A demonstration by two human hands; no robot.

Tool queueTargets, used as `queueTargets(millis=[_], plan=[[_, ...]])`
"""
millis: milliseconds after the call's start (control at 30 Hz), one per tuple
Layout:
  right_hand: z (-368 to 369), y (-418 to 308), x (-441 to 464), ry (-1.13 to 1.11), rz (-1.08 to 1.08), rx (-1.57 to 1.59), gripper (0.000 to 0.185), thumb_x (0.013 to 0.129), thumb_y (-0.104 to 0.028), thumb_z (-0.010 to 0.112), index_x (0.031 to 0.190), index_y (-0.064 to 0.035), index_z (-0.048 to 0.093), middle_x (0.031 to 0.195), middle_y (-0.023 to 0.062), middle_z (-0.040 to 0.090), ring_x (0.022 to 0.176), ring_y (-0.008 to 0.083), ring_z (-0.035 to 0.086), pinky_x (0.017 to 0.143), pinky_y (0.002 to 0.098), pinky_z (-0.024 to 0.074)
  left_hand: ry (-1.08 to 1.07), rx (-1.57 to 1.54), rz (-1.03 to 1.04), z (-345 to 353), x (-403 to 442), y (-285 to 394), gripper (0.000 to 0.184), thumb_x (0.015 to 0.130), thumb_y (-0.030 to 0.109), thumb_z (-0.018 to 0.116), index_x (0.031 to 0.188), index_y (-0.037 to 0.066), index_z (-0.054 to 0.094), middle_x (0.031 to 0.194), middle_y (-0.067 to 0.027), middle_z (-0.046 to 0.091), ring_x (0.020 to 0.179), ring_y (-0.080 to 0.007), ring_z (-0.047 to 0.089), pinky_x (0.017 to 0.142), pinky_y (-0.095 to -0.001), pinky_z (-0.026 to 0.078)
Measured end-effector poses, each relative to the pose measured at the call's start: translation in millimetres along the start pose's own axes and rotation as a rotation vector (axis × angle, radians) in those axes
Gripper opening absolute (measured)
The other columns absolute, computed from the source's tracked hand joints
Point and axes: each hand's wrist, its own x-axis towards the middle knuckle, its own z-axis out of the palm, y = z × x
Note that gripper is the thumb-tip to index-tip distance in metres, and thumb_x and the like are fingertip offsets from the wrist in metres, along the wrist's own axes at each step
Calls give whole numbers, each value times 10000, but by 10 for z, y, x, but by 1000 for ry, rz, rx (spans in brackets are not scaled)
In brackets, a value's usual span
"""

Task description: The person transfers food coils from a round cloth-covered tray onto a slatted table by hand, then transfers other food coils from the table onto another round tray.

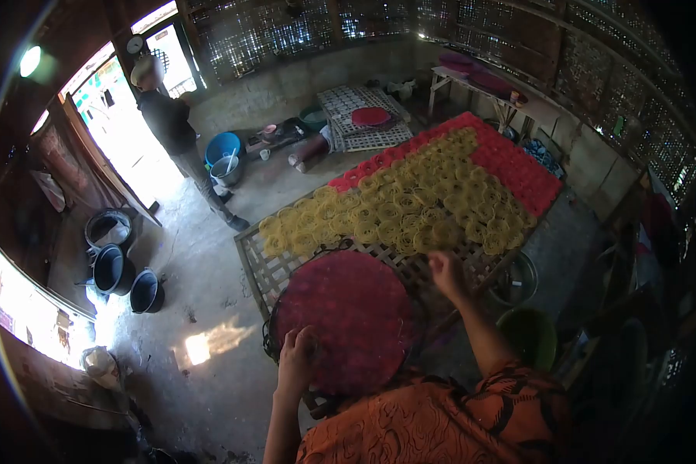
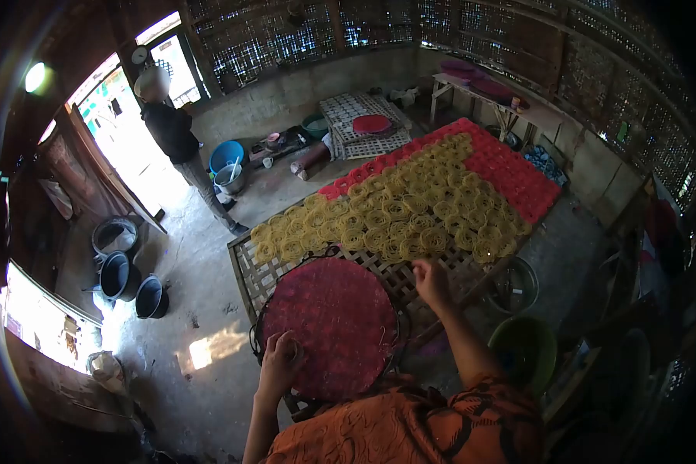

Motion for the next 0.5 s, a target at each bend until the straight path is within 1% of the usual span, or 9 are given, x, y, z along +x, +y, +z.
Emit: queueTargets(millis=[33,100,133,200,300,367,433,467,500], plan=[[10,-103,-112,-3,0,1,224,925,-194,593,1060,-23,644,817,144,672,753,285,658,659,407,511,-1,0,-3,-33,6,47,517,780,174,705,1251,89,509,1177,-204,520,1047,-404,556,867,-461,477],[43,-286,-275,-251,194,175,256,897,-241,639,982,0,655,834,156,674,770,279,666,669,412,511,50,-55,-41,-122,4,191,568,752,137,732,1270,104,502,1221,-190,501,1071,-390,554,882,-451,480],[40,-377,-300,-264,189,177,256,897,-241,639,982,0,655,834,156,674,770,279,666,669,412,511,55,-55,-55,-115,5,183,568,752,137,732,1270,104,502,1221,-190,501,1071,-390,554,882,-451,480],[52,-527,-358,-516,393,100,370,858,-316,691,1006,19,639,878,187,674,834,296,670,701,394,516,52,-31,-35,-78,-1,126,675,713,116,779,1313,123,470,1284,-175,443,1101,-372,550,895,-424,501],[188,-556,-431,-500,429,8,505,818,-377,729,1061,47,600,973,227,655,921,327,651,773,372,511,17,-63,-21,-84,-18,144,711,708,117,787,1338,127,459,1296,-171,434,1120,-366,543,912,-415,503],[234,-426,-482,-520,352,-21,595,802,-393,745,1130,65,555,1067,230,633,982,320,629,840,371,497,38,-68,-6,-18,-45,71,743,700,125,798,1356,131,450,1294,-169,438,1139,-359,534,922,-408,500],[329,-305,-484,-503,409,517,593,815,-372,740,1175,53,536,1106,187,630,998,275,621,864,392,489,-4,-119,5,46,-74,2,738,700,127,799,1352,129,453,1291,-170,443,1152,-356,525,931,-407,495],[160,-544,-423,-559,589,607,532,843,-287,718,1223,34,531,1165,148,620,1048,255,605,897,401,483,32,-82,31,46,-95,5,757,686,158,815,1351,134,454,1297,-172,443,1156,-360,521,940,-415,488],[59,-707,-384,-570,561,614,532,843,-287,718,1223,34,531,1165,148,620,1048,255,605,897,401,483,59,-71,27,16,-115,26,757,686,158,815,1351,134,454,1297,-172,443,1156,-360,521,940,-415,488]])
